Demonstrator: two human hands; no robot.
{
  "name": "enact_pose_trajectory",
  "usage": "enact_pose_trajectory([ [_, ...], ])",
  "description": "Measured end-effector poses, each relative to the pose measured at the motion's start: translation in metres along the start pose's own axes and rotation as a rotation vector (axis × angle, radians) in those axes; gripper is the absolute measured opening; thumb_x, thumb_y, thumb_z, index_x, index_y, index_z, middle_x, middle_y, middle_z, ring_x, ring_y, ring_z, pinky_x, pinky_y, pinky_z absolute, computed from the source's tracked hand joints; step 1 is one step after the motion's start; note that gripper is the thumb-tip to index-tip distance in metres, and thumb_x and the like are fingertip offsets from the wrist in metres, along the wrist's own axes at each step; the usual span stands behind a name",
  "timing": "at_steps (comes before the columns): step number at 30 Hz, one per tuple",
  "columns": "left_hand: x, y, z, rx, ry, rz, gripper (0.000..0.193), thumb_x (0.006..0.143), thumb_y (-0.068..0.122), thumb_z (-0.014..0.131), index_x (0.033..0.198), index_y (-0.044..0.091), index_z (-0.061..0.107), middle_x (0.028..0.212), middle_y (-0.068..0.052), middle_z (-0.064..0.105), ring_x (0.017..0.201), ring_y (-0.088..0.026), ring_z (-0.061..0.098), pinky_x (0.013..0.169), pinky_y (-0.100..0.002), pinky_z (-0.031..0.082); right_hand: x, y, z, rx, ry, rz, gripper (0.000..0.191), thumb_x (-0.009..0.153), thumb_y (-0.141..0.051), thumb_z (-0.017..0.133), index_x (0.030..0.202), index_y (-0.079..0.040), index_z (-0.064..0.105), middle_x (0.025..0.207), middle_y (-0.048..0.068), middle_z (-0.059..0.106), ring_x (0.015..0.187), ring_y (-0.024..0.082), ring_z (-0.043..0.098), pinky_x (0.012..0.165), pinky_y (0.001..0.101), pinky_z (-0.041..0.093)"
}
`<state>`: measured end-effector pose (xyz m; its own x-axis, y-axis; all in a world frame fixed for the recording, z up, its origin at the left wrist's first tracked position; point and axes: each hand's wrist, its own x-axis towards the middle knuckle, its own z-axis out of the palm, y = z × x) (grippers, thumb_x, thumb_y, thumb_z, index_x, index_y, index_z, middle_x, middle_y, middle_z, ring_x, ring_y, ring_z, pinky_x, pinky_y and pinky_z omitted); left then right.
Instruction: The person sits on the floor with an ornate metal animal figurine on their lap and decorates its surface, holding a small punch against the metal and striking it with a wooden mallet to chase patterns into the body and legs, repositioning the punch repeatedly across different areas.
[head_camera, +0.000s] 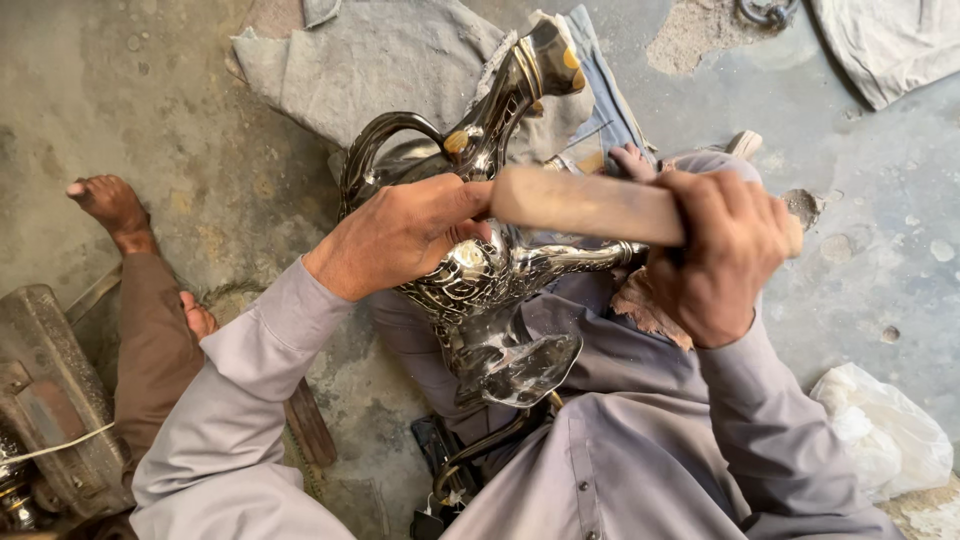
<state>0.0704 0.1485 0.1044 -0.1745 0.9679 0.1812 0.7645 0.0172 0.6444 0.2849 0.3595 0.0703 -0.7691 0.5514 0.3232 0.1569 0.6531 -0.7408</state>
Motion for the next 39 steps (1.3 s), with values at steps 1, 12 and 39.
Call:
enact_pose_trajectory([
  [1,0.000,0.000,0.000,0.009,0.003,0.005,0.034,0.099,0.012,0.074,0.129,0.015,0.058,0.089,-0.007,0.064,0.077,-0.025,0.069,0.066,-0.039,0.054,0.000,0.000,0.000,0.173,0.003,0.096,0.043,0.076,0.014,0.064,0.116,-0.001,0.061,0.105,0.009,0.063,0.097,0.019,0.064,0.085,0.0354,0.051],
  [12,-0.002,-0.004,0.003,-0.011,0.002,-0.002,0.044,0.097,0.006,0.074,0.136,0.015,0.055,0.089,-0.008,0.063,0.076,-0.024,0.068,0.067,-0.038,0.055,0.007,0.005,-0.002,0.476,-0.018,0.263,0.043,0.074,0.006,0.070,0.114,-0.008,0.062,0.099,0.010,0.068,0.091,0.023,0.069,0.080,0.0384,0.057],
  [39,-0.028,-0.016,0.003,-0.158,0.307,-0.117,0.032,0.103,0.012,0.073,0.128,0.007,0.054,0.100,-0.003,0.072,0.086,-0.014,0.074,0.069,-0.025,0.058,0.016,0.009,-0.021,-0.115,0.025,-0.022,0.031,0.090,-0.003,0.068,0.120,-0.001,0.061,0.106,0.018,0.065,0.096,0.037,0.064,0.084,0.0427,0.050],
])
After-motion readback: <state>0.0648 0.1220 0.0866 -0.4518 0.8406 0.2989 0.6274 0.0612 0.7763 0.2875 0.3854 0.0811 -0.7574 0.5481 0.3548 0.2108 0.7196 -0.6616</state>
